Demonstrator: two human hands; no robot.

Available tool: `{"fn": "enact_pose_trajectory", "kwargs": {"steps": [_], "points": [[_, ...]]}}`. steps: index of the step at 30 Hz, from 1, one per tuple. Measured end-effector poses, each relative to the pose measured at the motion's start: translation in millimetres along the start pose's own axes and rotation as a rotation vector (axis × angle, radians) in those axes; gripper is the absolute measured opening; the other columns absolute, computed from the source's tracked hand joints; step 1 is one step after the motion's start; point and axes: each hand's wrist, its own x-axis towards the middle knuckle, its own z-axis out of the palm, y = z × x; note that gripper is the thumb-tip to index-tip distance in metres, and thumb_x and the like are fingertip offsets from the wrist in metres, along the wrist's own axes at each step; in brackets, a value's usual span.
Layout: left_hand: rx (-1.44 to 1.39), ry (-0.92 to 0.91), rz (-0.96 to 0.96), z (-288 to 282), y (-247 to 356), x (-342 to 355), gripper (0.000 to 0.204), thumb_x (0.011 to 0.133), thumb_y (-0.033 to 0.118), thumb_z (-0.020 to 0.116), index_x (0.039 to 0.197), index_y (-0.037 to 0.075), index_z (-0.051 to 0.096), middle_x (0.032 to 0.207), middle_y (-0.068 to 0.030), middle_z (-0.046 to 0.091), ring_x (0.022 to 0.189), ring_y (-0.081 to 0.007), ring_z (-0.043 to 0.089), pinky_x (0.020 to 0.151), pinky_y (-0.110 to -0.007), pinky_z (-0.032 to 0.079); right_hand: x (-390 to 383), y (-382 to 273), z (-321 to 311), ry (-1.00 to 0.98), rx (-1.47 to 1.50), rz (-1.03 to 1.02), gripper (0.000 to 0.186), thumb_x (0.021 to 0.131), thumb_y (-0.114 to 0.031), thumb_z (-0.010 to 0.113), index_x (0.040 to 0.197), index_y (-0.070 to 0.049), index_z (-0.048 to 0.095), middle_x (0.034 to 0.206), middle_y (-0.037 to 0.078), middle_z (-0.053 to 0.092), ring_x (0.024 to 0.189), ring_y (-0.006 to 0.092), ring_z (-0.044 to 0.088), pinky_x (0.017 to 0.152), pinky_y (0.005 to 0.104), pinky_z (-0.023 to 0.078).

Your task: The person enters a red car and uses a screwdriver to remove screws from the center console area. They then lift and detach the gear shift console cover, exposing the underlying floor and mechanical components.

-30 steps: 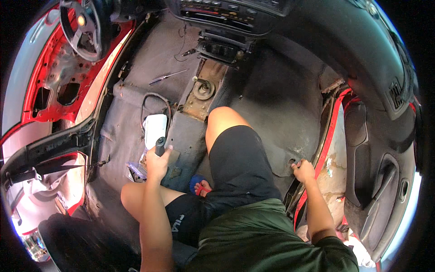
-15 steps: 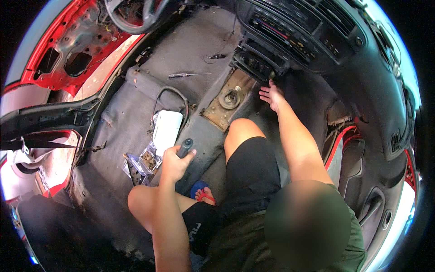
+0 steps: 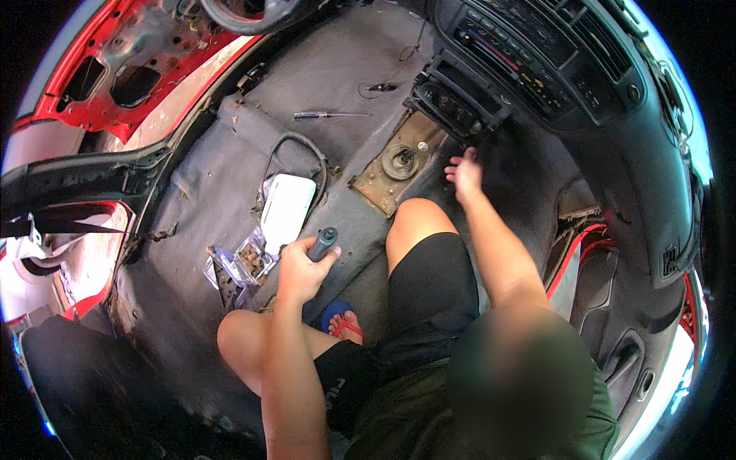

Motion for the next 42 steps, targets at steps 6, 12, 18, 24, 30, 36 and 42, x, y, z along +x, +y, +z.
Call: {"fn": "enact_pose_trajectory", "kwargs": {"steps": [6,12,18,24,30,36,42], "points": [[-0.002,-0.025,0.028,15,16,3,0.032,0.083,0.026,0.08,0.079,-0.004,0.069,0.06,-0.0047,0.058,0.058,-0.0145,0.051,0.058,-0.037,0.043,-14,26,18,0.211,-0.689,-0.127,0.092,0.084,-0.053,0.077,0.146,0.005,0.042,0.128,0.028,0.065,0.11,0.0391,0.066,0.089,0.043,0.054],[-0.032,0.0,-0.062,10,-7,3,0.031,0.082,0.021,0.082,0.069,0.001,0.062,0.061,0.0011,0.056,0.057,-0.011,0.048,0.056,-0.034,0.041,-49,-14,7,0.14,-0.682,-0.091,0.069,0.084,-0.032,0.075,0.138,0.005,0.054,0.127,0.032,0.064,0.12,0.0445,0.063,0.106,0.0466,0.05],[-0.185,-0.006,-0.11,31,-2,6,0.032,0.086,0.018,0.081,0.068,0.008,0.056,0.056,0.0017,0.052,0.045,-0.0102,0.048,0.045,-0.029,0.038,-33,22,-26,0.101,-0.525,-0.147,0.074,0.088,-0.036,0.071,0.147,0.002,0.048,0.13,0.031,0.063,0.123,0.0453,0.062,0.107,0.0472,0.049],[-0.148,-0.063,-0.066,21,-4,3,0.024,0.091,0.013,0.073,0.076,0.006,0.055,0.058,-0.0022,0.054,0.048,-0.0136,0.052,0.048,-0.03,0.043,-66,49,-114,0.194,-0.77,-0.347,0.071,0.087,-0.047,0.074,0.14,-0.003,0.057,0.138,0.026,0.059,0.132,0.0427,0.052,0.111,0.0507,0.041],[0.288,-0.301,-0.148,-2,20,16,0.026,0.092,0.024,0.071,0.086,-0.001,0.07,0.073,-0.0099,0.07,0.07,-0.0216,0.068,0.07,-0.038,0.053,-132,93,-350,0.809,-1.151,0.072,0.094,0.078,-0.058,0.079,0.149,-0.008,0.044,0.157,0.028,0.034,0.146,0.0486,0.031,0.117,0.0621,0.025],[0.564,-0.545,-0.187,-12,36,36,0.034,0.091,0.03,0.073,0.098,-0.002,0.076,0.087,-0.0115,0.076,0.081,-0.0211,0.07,0.079,-0.038,0.053,-186,93,-392,0.679,-0.487,0.168,0.078,0.083,-0.043,0.083,0.134,0.008,0.054,0.115,0.028,0.071,0.107,0.0426,0.069,0.097,0.0441,0.052],[0.339,-0.428,0.185,-9,71,35,0.037,0.098,0.028,0.07,0.116,-0.004,0.068,0.094,-0.0078,0.074,0.092,-0.0165,0.066,0.087,-0.033,0.05,-210,39,-378,0.643,-0.593,-0.069,0.066,0.085,-0.028,0.081,0.129,0.013,0.054,0.112,0.034,0.068,0.109,0.0459,0.067,0.095,0.0466,0.051]]}}
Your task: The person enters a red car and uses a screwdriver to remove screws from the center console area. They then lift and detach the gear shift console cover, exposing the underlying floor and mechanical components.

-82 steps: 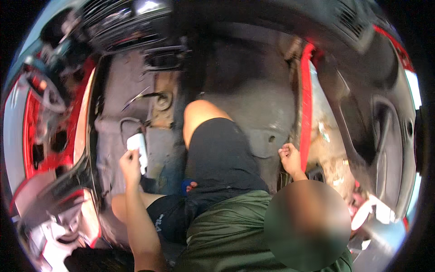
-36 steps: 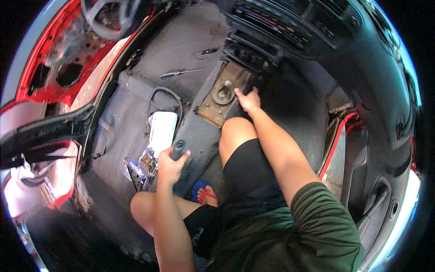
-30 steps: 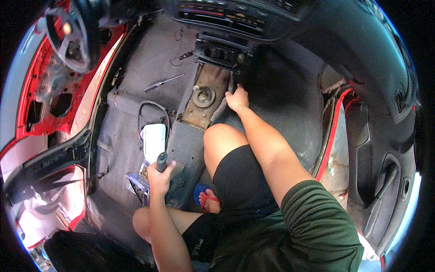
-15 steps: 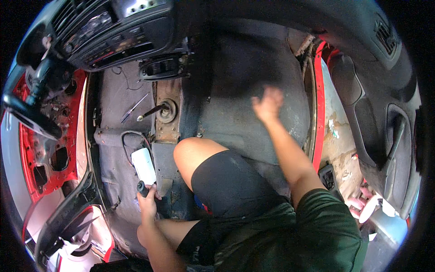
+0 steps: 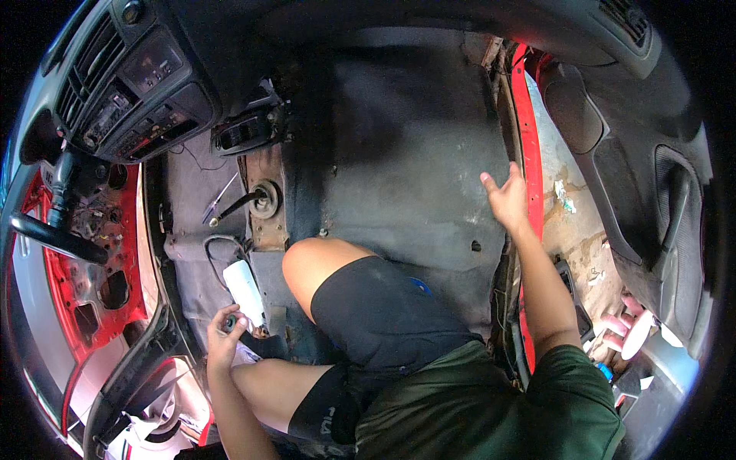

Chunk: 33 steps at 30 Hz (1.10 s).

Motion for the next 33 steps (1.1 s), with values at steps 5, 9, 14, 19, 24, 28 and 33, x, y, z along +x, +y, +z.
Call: {"fn": "enact_pose_trajectory", "kwargs": {"steps": [5,9,14,19,24,28,33], "points": [[-0.243,0.153,-0.177,9,3,7,0.04,0.107,0.034,0.056,0.094,-0.001,0.068,0.081,-0.0091,0.07,0.08,-0.0161,0.067,0.076,-0.03,0.051,16,29,13,-0.008,0.007,0.109,0.068,0.088,-0.031,0.079,0.132,0.013,0.052,0.104,0.034,0.069,0.104,0.0461,0.069,0.091,0.0484,0.052],[-0.324,0.194,-0.28,35,3,20,0.049,0.11,0.038,0.049,0.077,0.003,0.061,0.065,-0.0087,0.063,0.057,-0.0167,0.06,0.056,-0.029,0.049,44,83,46,0.114,-0.343,0.1,0.069,0.089,-0.037,0.077,0.136,0.005,0.051,0.091,0.029,0.07,0.087,0.0449,0.07,0.085,0.0515,0.054],[-0.24,0.171,-0.325,26,11,13,0.05,0.109,0.039,0.051,0.076,0.003,0.061,0.061,-0.0041,0.055,0.054,-0.0142,0.052,0.055,-0.03,0.045,-5,62,81,0.16,-0.422,-0.058,0.072,0.092,-0.041,0.069,0.15,-0.008,0.042,0.158,0.025,0.035,0.147,0.0426,0.031,0.118,0.0566,0.028],[-0.319,0.091,-0.366,26,18,18,0.051,0.104,0.043,0.061,0.073,0.002,0.062,0.058,-0.0018,0.051,0.052,-0.0129,0.048,0.051,-0.028,0.04,-71,40,102,-0.327,-0.516,-0.295,0.075,0.096,-0.047,0.058,0.159,-0.014,0.034,0.169,0.019,0.017,0.157,0.0404,0.01,0.126,0.0592,0.007],[-0.144,0.288,-0.388,36,18,23,0.053,0.1,0.041,0.065,0.065,0.001,0.062,0.052,-0.0016,0.052,0.043,-0.0122,0.045,0.044,-0.029,0.036,-62,63,120,-0.41,-0.559,-0.255,0.074,0.095,-0.049,0.053,0.159,-0.015,0.036,0.17,0.016,0.019,0.158,0.0379,0.011,0.127,0.0587,0.007],[0.065,0.28,-0.425,40,37,28,0.055,0.099,0.04,0.067,0.065,-0.003,0.065,0.053,-0.0041,0.056,0.044,-0.0123,0.051,0.045,-0.03,0.04,-63,63,122,-0.407,-0.577,-0.254,0.075,0.093,-0.048,0.054,0.158,-0.015,0.038,0.17,0.016,0.02,0.158,0.0379,0.012,0.127,0.0585,0.008],[0.131,0.344,-0.383,40,35,26,0.054,0.095,0.045,0.07,0.069,-0.003,0.07,0.053,-0.0059,0.058,0.045,-0.0138,0.054,0.046,-0.033,0.042,-57,53,133,-0.388,-0.554,-0.223,0.072,0.089,-0.043,0.063,0.152,-0.012,0.044,0.167,0.017,0.025,0.155,0.0391,0.017,0.126,0.0599,0.009]]}}
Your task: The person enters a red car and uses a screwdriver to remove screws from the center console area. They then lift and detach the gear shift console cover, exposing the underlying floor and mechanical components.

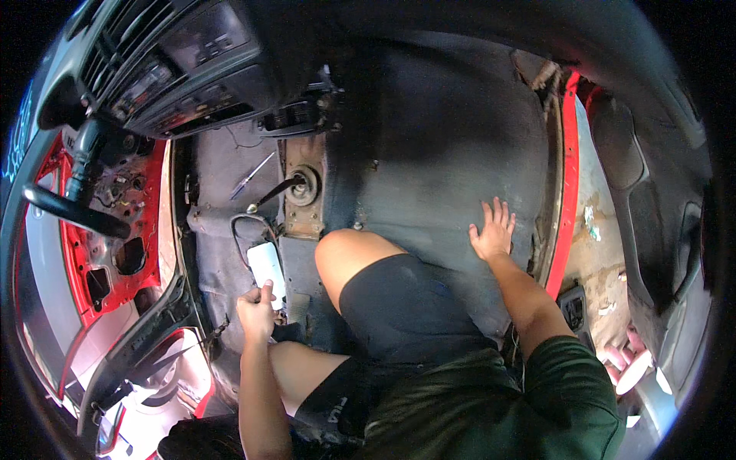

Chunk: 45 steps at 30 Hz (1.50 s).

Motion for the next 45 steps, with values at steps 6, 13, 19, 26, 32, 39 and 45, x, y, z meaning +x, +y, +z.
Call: {"fn": "enact_pose_trajectory", "kwargs": {"steps": [6,13,19,26,32,39,45], "points": [[-0.006,0.009,-0.036,-3,-7,4,0.042,0.094,0.033,0.073,0.074,-0.005,0.073,0.057,-0.0116,0.064,0.052,-0.016,0.057,0.055,-0.037,0.046,79,-153,20,0.069,0.403,-0.463,0.059,0.093,-0.018,0.063,0.147,0.0,0.044,0.154,0.025,0.042,0.144,0.0417,0.039,0.119,0.0462,0.035],[-0.33,0.074,0.138,12,-33,9,0.032,0.093,0.022,0.074,0.077,-0.005,0.067,0.066,-0.0074,0.066,0.061,-0.0133,0.058,0.062,-0.033,0.047,146,-268,72,0.104,-0.031,-0.502,0.048,0.094,-0.011,0.057,0.14,0.001,0.053,0.142,0.02,0.055,0.135,0.0377,0.05,0.108,0.0452,0.05],[-0.401,0.097,0.17,4,-37,4,0.032,0.094,0.02,0.073,0.075,-0.003,0.063,0.065,-0.0031,0.062,0.062,-0.0084,0.054,0.061,-0.028,0.045,137,-250,62,-0.086,-0.146,-0.752,0.027,0.093,-0.009,0.051,0.11,0.002,0.069,0.127,0.016,0.061,0.126,0.0349,0.056,0.096,0.0439,0.058],[-0.409,0.061,0.193,3,-33,8,0.03,0.093,0.019,0.074,0.075,-0.002,0.065,0.063,-0.0027,0.063,0.061,-0.0085,0.055,0.06,-0.028,0.046,147,-260,51,-0.199,-0.107,-0.666,0.024,0.091,-0.006,0.052,0.103,0.002,0.071,0.124,0.021,0.068,0.111,0.04,0.068,0.094,0.0474,0.057],[-0.361,0.112,0.287,3,-40,13,0.03,0.093,0.019,0.074,0.075,-0.003,0.065,0.063,-0.0047,0.065,0.06,-0.009,0.057,0.058,-0.029,0.046,141,-257,47,-0.249,0.087,-0.53,0.015,0.085,0.004,0.062,0.097,0.004,0.072,0.112,0.024,0.071,0.1,0.04,0.071,0.089,0.0463,0.059],[-0.432,0.07,0.207,5,-30,6,0.03,0.095,0.017,0.073,0.075,-0.003,0.064,0.064,-0.0054,0.066,0.059,-0.0091,0.058,0.058,-0.028,0.047,95,-197,33,-0.687,1.826,0.306,0.031,0.083,0.007,0.068,0.113,-0.001,0.068,0.096,0.008,0.072,0.079,0.0214,0.072,0.069,0.0309,0.062],[-0.367,-0.027,0.158,-10,-31,5,0.041,0.095,0.031,0.072,0.074,-0.004,0.067,0.06,-0.0033,0.061,0.056,-0.0095,0.054,0.053,-0.029,0.043,31,-228,-69,-0.995,2.212,0.163,0.024,0.096,-0.022,0.051,0.101,-0.002,0.064,0.096,0.013,0.064,0.073,0.02,0.054,0.059,0.0279,0.044]]}}
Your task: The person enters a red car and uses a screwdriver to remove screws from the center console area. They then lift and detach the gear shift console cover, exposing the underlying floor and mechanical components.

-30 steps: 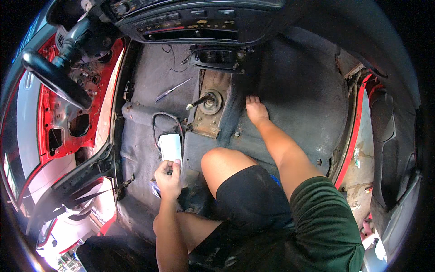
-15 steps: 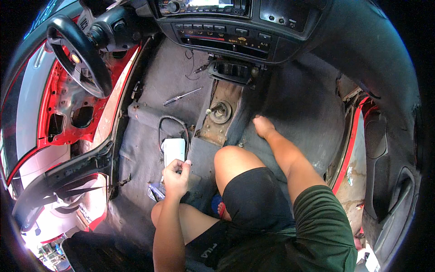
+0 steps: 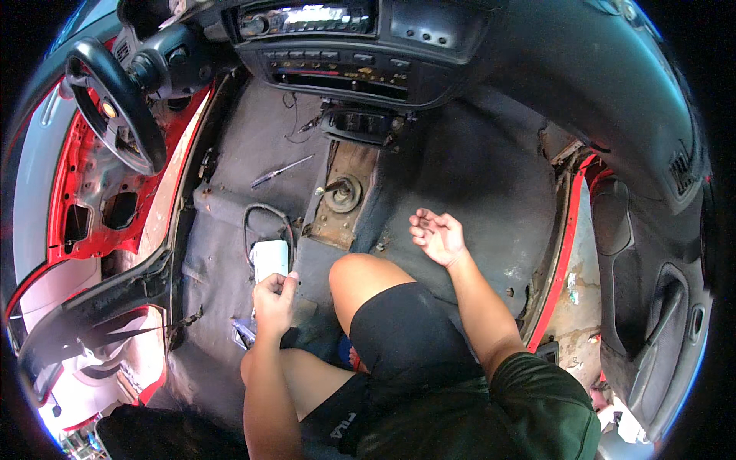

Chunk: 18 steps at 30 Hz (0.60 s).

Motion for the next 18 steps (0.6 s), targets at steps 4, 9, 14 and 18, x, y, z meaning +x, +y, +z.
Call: {"fn": "enact_pose_trajectory", "kwargs": {"steps": [4,9,14,18], "points": [[0.139,-0.11,-0.18,9,24,6,0.057,0.092,0.052,0.072,0.08,-0.004,0.072,0.062,-0.0018,0.059,0.054,-0.0136,0.054,0.051,-0.032,0.044,2,-37,6,-0.121,-0.13,0.053,0.03,0.095,-0.024,0.05,0.098,0.0,0.068,0.087,0.011,0.066,0.07,0.0194,0.056,0.059,0.0274,0.045],[0.016,-0.067,-0.11,1,2,-1,0.049,0.094,0.042,0.074,0.075,-0.002,0.07,0.057,-0.0028,0.057,0.044,-0.0129,0.051,0.041,-0.032,0.04,-50,-74,30,-0.015,-1.78,-0.077,0.016,0.084,-0.006,0.062,0.095,-0.001,0.072,0.09,0.012,0.075,0.083,0.0227,0.07,0.073,0.0386,0.055],[-0.006,-0.012,-0.012,19,7,-10,0.044,0.095,0.034,0.072,0.07,-0.001,0.062,0.056,-0.0054,0.057,0.042,-0.0153,0.053,0.04,-0.032,0.043,-147,-171,71,0.012,-2.399,0.233,0.015,0.074,-0.013,0.066,0.08,-0.002,0.074,0.082,0.021,0.072,0.078,0.0331,0.072,0.071,0.0475,0.056],[-0.01,0.006,0.003,15,7,-12,0.043,0.096,0.031,0.072,0.068,0.001,0.058,0.056,-0.0047,0.056,0.042,-0.0143,0.052,0.041,-0.033,0.042,-231,-234,212,0.01,-2.528,-0.157,0.027,0.068,-0.004,0.063,0.09,-0.006,0.079,0.088,0.017,0.077,0.081,0.0294,0.075,0.076,0.0423,0.059]]}}
